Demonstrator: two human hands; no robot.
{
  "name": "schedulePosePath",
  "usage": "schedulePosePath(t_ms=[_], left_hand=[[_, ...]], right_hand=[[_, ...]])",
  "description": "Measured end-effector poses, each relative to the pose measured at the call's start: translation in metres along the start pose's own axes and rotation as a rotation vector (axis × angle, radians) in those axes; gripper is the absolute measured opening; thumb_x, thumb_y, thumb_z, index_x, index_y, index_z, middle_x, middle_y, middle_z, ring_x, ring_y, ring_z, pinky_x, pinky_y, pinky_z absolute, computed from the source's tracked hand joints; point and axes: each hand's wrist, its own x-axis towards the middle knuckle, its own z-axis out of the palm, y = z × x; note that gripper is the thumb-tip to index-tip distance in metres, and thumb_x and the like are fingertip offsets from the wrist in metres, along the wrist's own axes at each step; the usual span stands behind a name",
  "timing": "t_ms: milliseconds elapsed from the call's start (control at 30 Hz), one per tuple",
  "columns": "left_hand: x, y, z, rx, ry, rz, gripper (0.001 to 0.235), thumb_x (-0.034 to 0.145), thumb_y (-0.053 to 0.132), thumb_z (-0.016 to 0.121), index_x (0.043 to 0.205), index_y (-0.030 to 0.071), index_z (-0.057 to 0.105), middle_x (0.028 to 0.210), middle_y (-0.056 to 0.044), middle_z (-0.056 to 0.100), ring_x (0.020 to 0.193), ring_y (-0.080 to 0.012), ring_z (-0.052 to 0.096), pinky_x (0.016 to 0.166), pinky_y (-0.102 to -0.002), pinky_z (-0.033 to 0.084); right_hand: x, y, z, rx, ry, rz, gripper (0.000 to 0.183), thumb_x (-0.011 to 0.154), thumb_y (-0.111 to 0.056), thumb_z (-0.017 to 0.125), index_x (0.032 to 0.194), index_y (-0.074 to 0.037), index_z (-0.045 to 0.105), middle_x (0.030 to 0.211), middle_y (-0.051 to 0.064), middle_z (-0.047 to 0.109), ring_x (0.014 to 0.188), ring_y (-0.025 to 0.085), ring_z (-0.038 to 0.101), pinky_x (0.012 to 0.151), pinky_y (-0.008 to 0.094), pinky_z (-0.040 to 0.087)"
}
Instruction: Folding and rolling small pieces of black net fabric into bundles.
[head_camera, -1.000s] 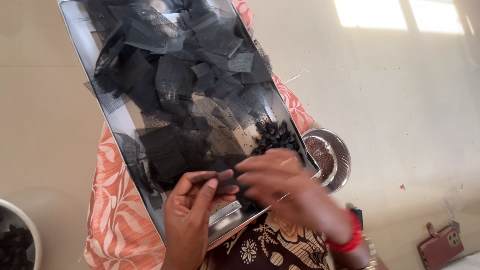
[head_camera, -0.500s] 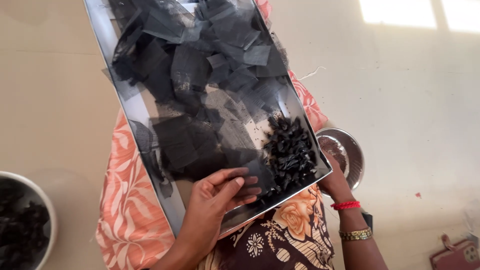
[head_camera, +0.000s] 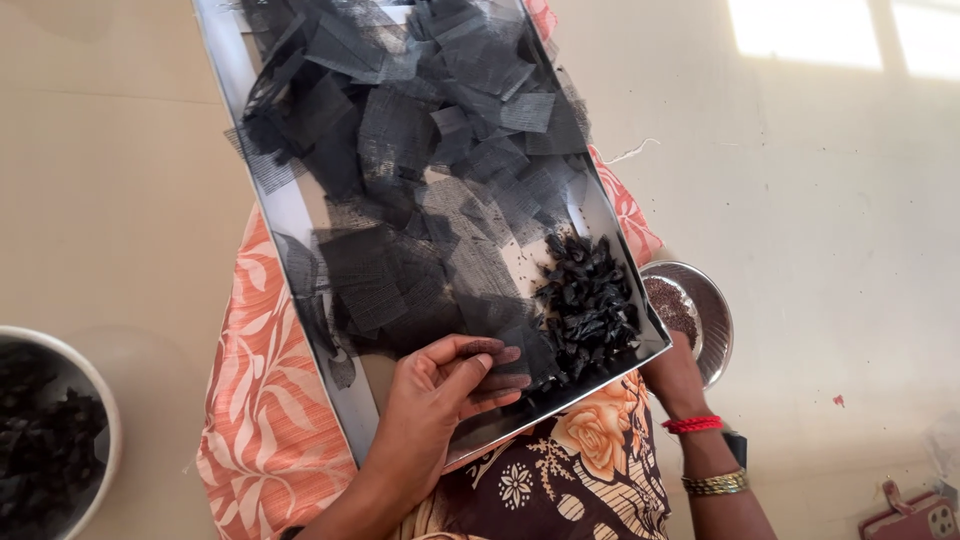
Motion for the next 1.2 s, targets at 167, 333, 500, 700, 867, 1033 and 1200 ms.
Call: schedulePosePath(t_ms=[167,333,500,700,867,1033,1200], left_hand=[[0.002,-0.005,-0.004,-0.013,-0.017,-0.005,0.026,0.098,0.008,0.057,0.114,-0.01,0.066,0.11,-0.02,0.076,0.091,-0.0254,0.076,0.083,-0.038,0.065],[0.001,-0.003,-0.004,-0.01,-0.03,-0.012,0.027,0.098,0.008,0.057,0.117,-0.008,0.067,0.11,-0.019,0.075,0.091,-0.0248,0.077,0.083,-0.036,0.064],[0.002,-0.006,-0.005,-0.009,-0.051,-0.012,0.027,0.098,0.008,0.056,0.117,-0.009,0.066,0.11,-0.02,0.075,0.092,-0.0255,0.077,0.083,-0.036,0.064],[0.002,-0.008,-0.008,-0.009,-0.053,-0.007,0.026,0.099,0.008,0.056,0.115,-0.009,0.065,0.11,-0.019,0.074,0.092,-0.0264,0.076,0.085,-0.037,0.063],[0.001,-0.004,-0.004,-0.003,-0.051,-0.024,0.026,0.099,0.008,0.056,0.115,-0.008,0.066,0.109,-0.018,0.074,0.094,-0.0255,0.077,0.085,-0.037,0.064],[0.0,-0.003,-0.004,0.013,-0.059,-0.02,0.025,0.099,0.008,0.056,0.114,-0.009,0.066,0.109,-0.018,0.075,0.093,-0.0258,0.076,0.084,-0.037,0.063],[0.001,-0.007,-0.006,0.017,-0.068,-0.014,0.026,0.099,0.008,0.055,0.115,-0.009,0.066,0.109,-0.017,0.074,0.094,-0.0252,0.076,0.085,-0.037,0.063]], right_hand=[[0.007,0.028,-0.009,0.269,-0.07,0.051,0.022,0.089,-0.014,0.073,0.096,0.006,0.076,0.079,0.02,0.074,0.068,0.029,0.069,0.061,0.04,0.055],[0.004,0.037,-0.028,0.879,-0.171,0.198,0.025,0.084,-0.011,0.07,0.102,0.005,0.077,0.082,0.009,0.079,0.067,0.018,0.073,0.061,0.033,0.059],[-0.001,0.017,-0.032,0.402,-0.128,0.202,0.023,0.088,-0.013,0.071,0.103,0.003,0.078,0.087,0.02,0.081,0.075,0.031,0.08,0.067,0.039,0.06],[0.001,0.008,0.005,-0.035,-0.021,-0.021,0.032,0.089,-0.018,0.069,0.117,-0.003,0.067,0.098,0.027,0.072,0.089,0.047,0.07,0.075,0.049,0.057],[0.006,0.042,0.021,-0.043,0.068,-0.158,0.021,0.09,-0.017,0.068,0.104,-0.001,0.072,0.094,0.022,0.075,0.085,0.039,0.073,0.071,0.044,0.059],[-0.001,0.033,0.002,-0.07,0.076,-0.06,0.018,0.086,-0.018,0.074,0.095,-0.002,0.077,0.08,0.018,0.076,0.072,0.031,0.075,0.067,0.041,0.058],[-0.008,0.025,-0.018,0.198,-0.049,0.126,0.019,0.086,-0.013,0.075,0.097,0.0,0.081,0.076,0.01,0.079,0.069,0.021,0.078,0.069,0.038,0.058]])
